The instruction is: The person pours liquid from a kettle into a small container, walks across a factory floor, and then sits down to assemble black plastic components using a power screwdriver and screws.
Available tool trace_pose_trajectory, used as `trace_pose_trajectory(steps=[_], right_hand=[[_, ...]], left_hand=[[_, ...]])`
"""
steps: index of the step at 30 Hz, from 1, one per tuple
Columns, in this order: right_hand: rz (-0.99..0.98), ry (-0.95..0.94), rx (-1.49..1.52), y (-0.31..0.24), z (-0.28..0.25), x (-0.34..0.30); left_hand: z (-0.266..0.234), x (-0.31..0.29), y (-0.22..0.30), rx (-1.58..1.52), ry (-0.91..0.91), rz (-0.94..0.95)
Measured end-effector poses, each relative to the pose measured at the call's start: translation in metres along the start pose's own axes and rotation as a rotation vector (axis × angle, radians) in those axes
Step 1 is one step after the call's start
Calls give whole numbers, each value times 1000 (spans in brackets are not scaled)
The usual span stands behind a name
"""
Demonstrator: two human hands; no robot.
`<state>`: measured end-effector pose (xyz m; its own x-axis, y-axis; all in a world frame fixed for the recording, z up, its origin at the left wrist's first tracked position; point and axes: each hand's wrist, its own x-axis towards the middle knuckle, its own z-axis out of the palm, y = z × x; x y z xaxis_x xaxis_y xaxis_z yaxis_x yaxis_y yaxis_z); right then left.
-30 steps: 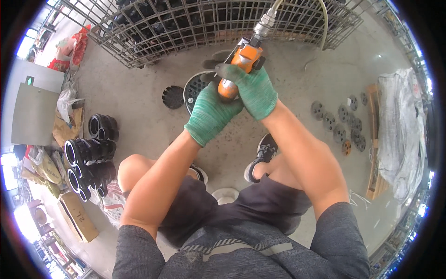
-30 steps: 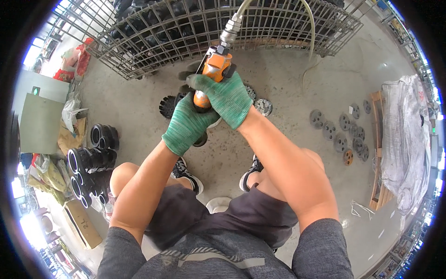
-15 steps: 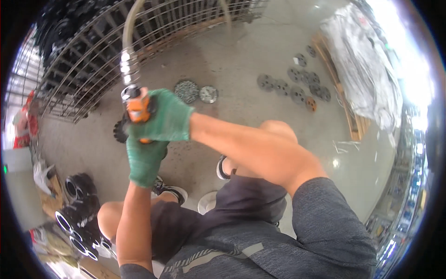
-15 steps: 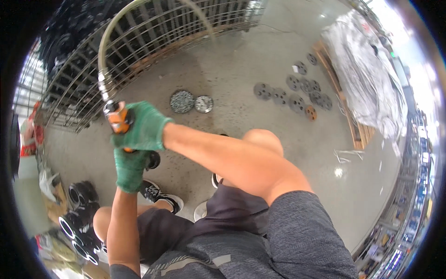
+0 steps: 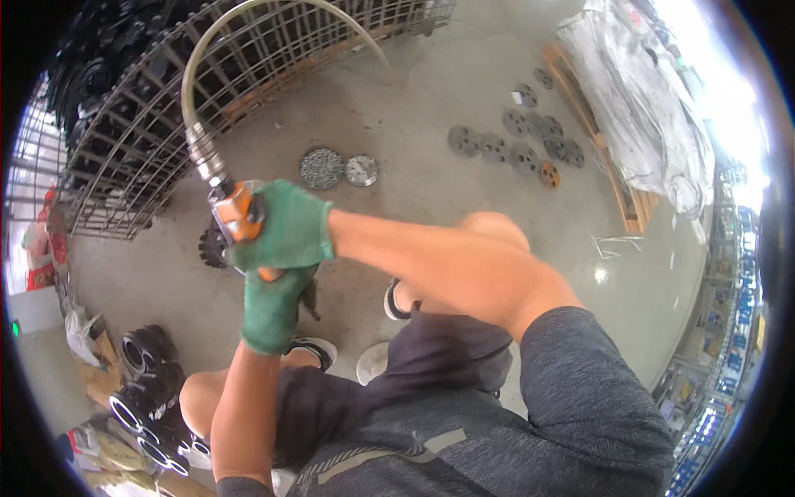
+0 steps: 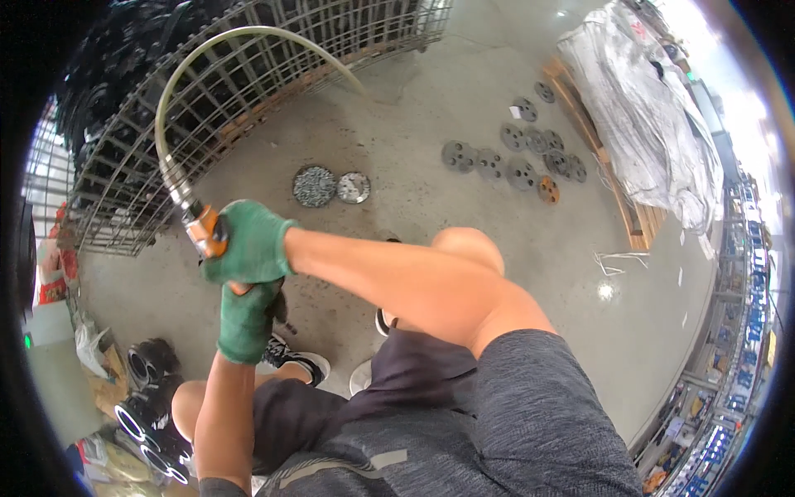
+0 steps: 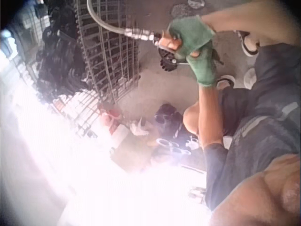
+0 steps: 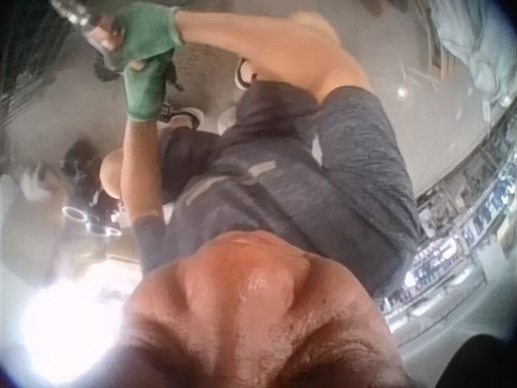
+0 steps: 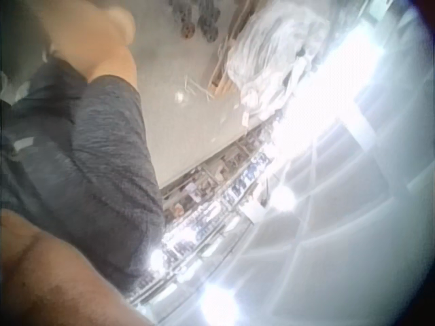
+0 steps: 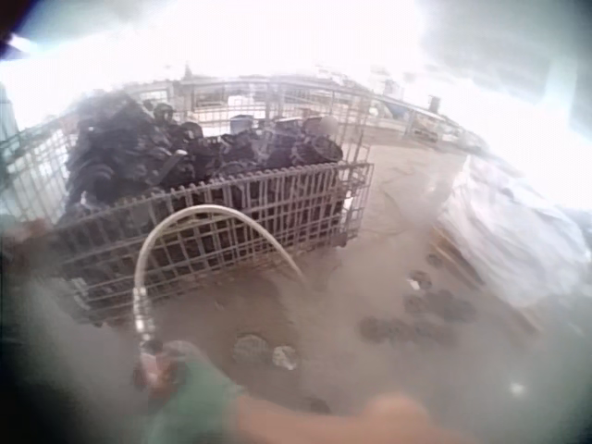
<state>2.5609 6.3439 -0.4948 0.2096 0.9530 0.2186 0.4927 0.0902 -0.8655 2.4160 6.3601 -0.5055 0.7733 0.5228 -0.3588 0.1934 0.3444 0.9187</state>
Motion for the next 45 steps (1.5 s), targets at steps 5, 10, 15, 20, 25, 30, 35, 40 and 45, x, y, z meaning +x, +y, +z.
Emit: trace_pose_trajectory(steps=[5,10,15,20,25,30,35,40,45], right_hand=[[205,-64,38,-32,-87,-3],[606,-27,-270,21,-185,-5],[900,-226,-330,171,-221,-96],[1165,-336,-383,298,-153,-201],[1393,-355,-237,328,-103,-285],[1473,-267,-97,358,-53,-303],[1511,-76,83,358,-60,-319],[1356,189,403,322,-112,-283],[812,150,148,167,-180,-156]], left_hand=[[-9,11,26,-57,-70,279],[-60,19,28,69,345,374],[-95,23,-11,151,421,325],[-142,8,-87,344,546,63],[-97,32,-69,-159,463,-433],[-124,70,-122,112,571,60],[-120,69,-116,200,553,-9],[-91,33,-128,-266,633,-208],[-104,17,-166,-511,385,-347]])
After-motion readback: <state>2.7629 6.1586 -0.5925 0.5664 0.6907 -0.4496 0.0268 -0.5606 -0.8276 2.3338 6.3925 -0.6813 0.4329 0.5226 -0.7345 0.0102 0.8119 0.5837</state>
